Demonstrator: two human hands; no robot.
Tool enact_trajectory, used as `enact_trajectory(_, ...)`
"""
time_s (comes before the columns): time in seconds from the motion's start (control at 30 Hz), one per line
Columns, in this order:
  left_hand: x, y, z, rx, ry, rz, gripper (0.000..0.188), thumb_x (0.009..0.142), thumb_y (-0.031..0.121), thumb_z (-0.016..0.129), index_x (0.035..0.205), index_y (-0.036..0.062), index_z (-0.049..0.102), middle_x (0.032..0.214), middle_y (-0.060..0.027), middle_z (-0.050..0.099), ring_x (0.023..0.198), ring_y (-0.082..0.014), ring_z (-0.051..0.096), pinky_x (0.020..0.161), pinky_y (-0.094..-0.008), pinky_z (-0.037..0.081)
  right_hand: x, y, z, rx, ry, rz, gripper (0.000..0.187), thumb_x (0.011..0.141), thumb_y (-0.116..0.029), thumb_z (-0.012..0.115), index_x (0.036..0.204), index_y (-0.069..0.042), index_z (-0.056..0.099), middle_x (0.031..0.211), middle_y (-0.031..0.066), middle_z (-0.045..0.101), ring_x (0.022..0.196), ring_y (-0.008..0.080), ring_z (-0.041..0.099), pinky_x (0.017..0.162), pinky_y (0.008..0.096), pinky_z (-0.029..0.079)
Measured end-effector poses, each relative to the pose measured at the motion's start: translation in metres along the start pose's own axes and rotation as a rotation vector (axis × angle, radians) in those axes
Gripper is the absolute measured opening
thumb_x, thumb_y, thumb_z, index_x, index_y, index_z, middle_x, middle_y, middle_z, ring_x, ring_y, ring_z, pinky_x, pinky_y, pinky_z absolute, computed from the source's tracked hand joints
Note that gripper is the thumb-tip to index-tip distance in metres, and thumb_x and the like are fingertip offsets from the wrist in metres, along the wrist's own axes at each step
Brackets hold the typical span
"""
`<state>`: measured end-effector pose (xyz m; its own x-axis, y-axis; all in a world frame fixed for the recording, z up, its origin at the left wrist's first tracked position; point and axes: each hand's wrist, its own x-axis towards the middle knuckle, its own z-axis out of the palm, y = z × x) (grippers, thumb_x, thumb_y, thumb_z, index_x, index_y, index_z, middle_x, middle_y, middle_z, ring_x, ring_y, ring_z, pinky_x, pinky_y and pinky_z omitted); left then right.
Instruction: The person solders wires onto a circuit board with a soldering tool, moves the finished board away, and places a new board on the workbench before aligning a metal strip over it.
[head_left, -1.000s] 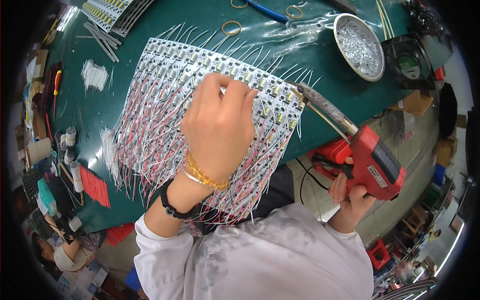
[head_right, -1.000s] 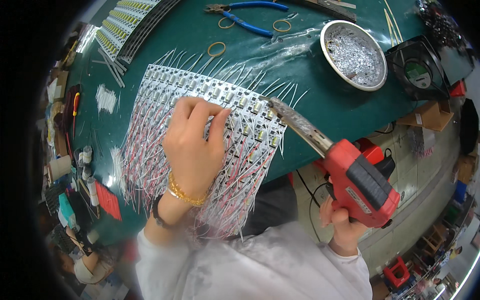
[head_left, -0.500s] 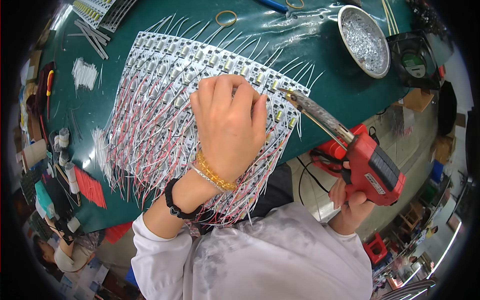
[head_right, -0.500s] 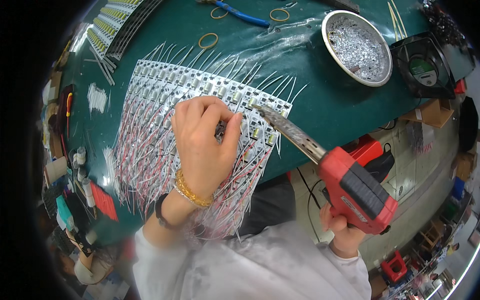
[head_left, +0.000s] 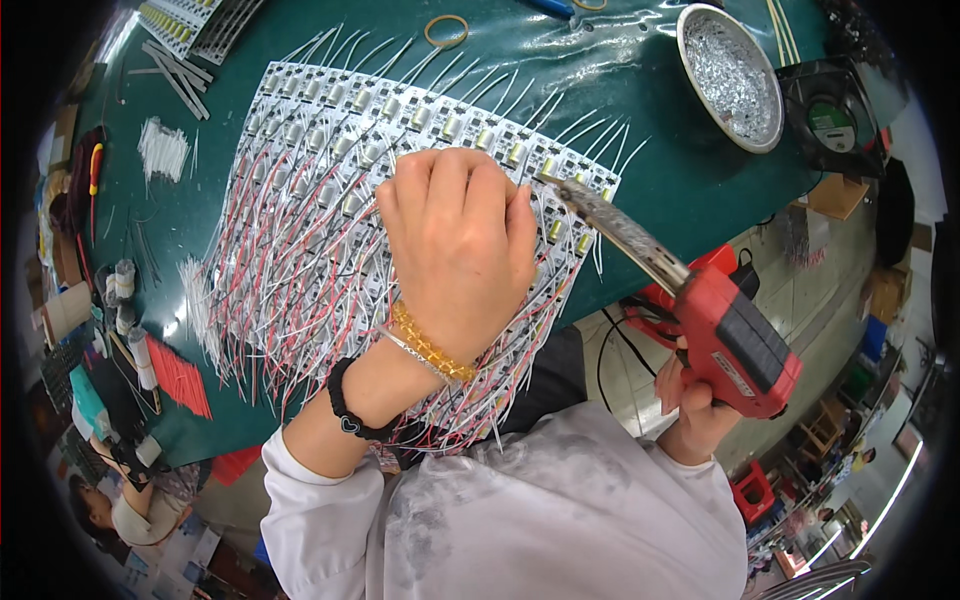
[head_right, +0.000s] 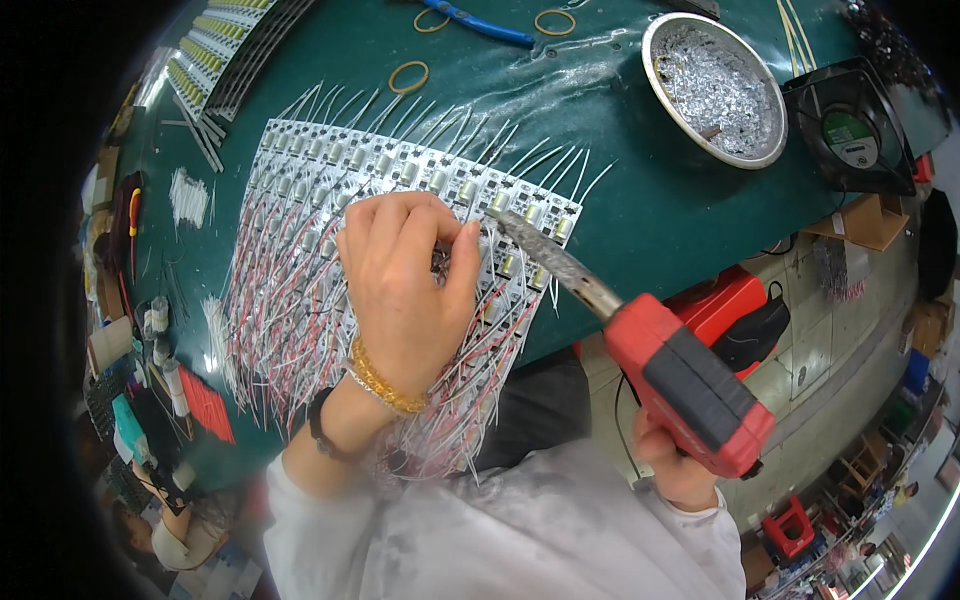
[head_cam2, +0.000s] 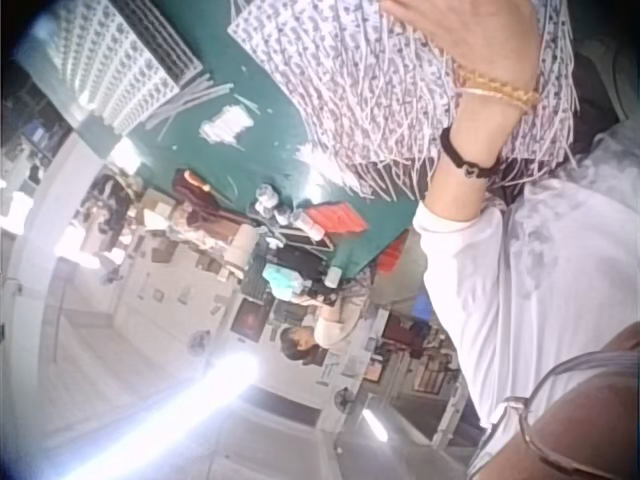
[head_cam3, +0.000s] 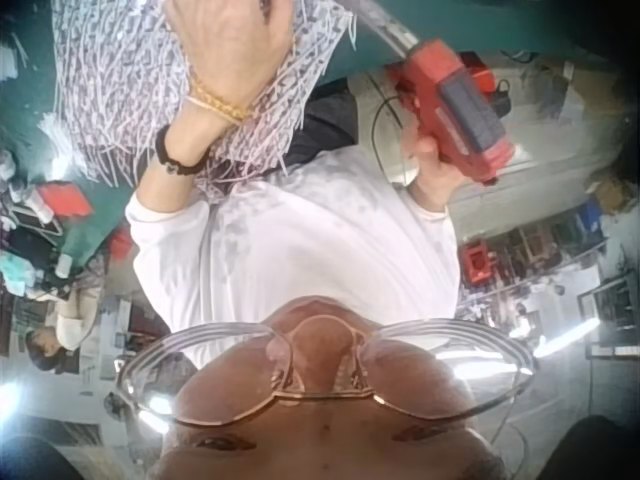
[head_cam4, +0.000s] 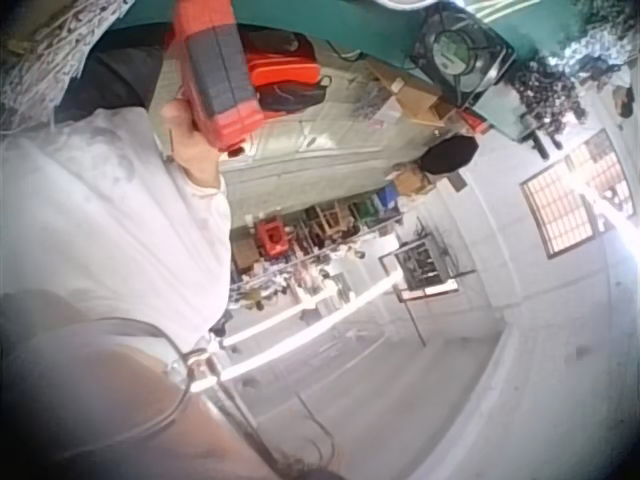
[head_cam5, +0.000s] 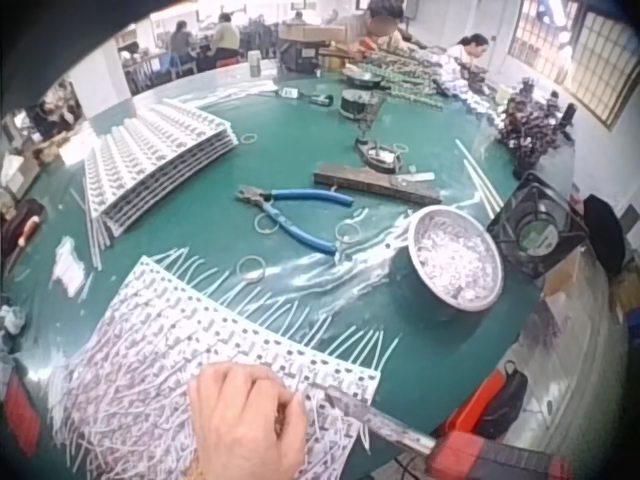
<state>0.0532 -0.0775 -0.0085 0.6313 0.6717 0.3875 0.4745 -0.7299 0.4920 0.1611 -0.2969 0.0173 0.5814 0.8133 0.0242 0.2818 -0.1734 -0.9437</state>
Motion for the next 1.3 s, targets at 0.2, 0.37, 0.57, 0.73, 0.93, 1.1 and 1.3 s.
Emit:
enact_trajectory(0.2,-0.001,0.001,-0.002,0.013,0.013,0.004,0.013,0.069,0.007,0.065,0.073,0.0058,0.053,0.084,-0.0065,0.054,0.086,-0.0261,0.046,0.073,-0.0379,0.033,-0.001,-0.009,0.003,0.239,0.067,0.089,0.066,0.083,-0.045,0.056,0.112,0.013,0.042,0.049,0.0003,0.042,0.036,0.0093,0.041,0.037,0.0230,0.035)
enact_trajectory(0.37,0.001,0.002,-0.005,-0.013,-0.005,-0.008,0.011,0.070,0.006,0.065,0.071,0.0061,0.054,0.084,-0.0061,0.054,0.086,-0.0258,0.046,0.074,-0.0367,0.034,-0.001,-0.007,0.009,0.298,0.169,0.028,0.065,0.085,-0.044,0.053,0.112,0.013,0.041,0.048,0.0003,0.042,0.036,0.0095,0.040,0.038,0.0230,0.035)
enact_trajectory(0.57,0.003,0.003,-0.011,-0.019,0.138,0.210,0.008,0.070,0.006,0.067,0.072,0.0074,0.059,0.064,-0.0007,0.054,0.066,-0.0204,0.050,0.070,-0.0323,0.035,-0.004,-0.009,-0.001,0.295,0.144,-0.001,0.067,0.085,-0.046,0.052,0.113,0.014,0.040,0.047,0.0007,0.040,0.035,0.0094,0.039,0.037,0.0232,0.036)
enact_trajectory(0.73,-0.004,0.016,-0.004,-0.126,-0.059,0.036,0.010,0.071,0.006,0.067,0.069,0.0090,0.057,0.057,0.0001,0.051,0.058,-0.0176,0.047,0.066,-0.0314,0.033,-0.008,-0.007,-0.006,0.301,0.152,0.008,0.069,0.085,-0.047,0.051,0.113,0.014,0.039,0.046,0.0008,0.041,0.035,0.0094,0.039,0.036,0.0228,0.035)
enact_trajectory(0.93,-0.007,0.013,-0.001,-0.078,-0.077,0.053,0.014,0.072,0.006,0.066,0.066,0.0094,0.054,0.056,0.0012,0.049,0.057,-0.0165,0.046,0.064,-0.0317,0.031,-0.014,-0.004,-0.006,0.285,0.153,0.045,0.068,0.084,-0.047,0.052,0.113,0.013,0.040,0.048,0.0010,0.041,0.035,0.0097,0.040,0.036,0.0226,0.035)
enact_trajectory(1.1,-0.008,0.011,-0.002,-0.124,-0.076,0.026,0.013,0.072,0.006,0.066,0.066,0.0093,0.055,0.057,0.0013,0.049,0.057,-0.0164,0.045,0.063,-0.0312,0.030,-0.016,-0.003,-0.011,0.363,0.087,0.194,0.067,0.079,-0.042,0.063,0.118,0.007,0.039,0.056,0.0030,0.046,0.041,0.0115,0.043,0.038,0.0239,0.034)
enact_trajectory(1.3,-0.008,0.011,-0.001,-0.146,-0.089,0.028,0.013,0.071,0.006,0.066,0.065,0.0090,0.055,0.057,0.0010,0.050,0.057,-0.0166,0.045,0.062,-0.0314,0.030,-0.020,0.003,-0.013,0.335,0.096,0.232,0.061,0.079,-0.037,0.066,0.115,0.007,0.042,0.057,0.0026,0.047,0.043,0.0115,0.045,0.040,0.0243,0.036)
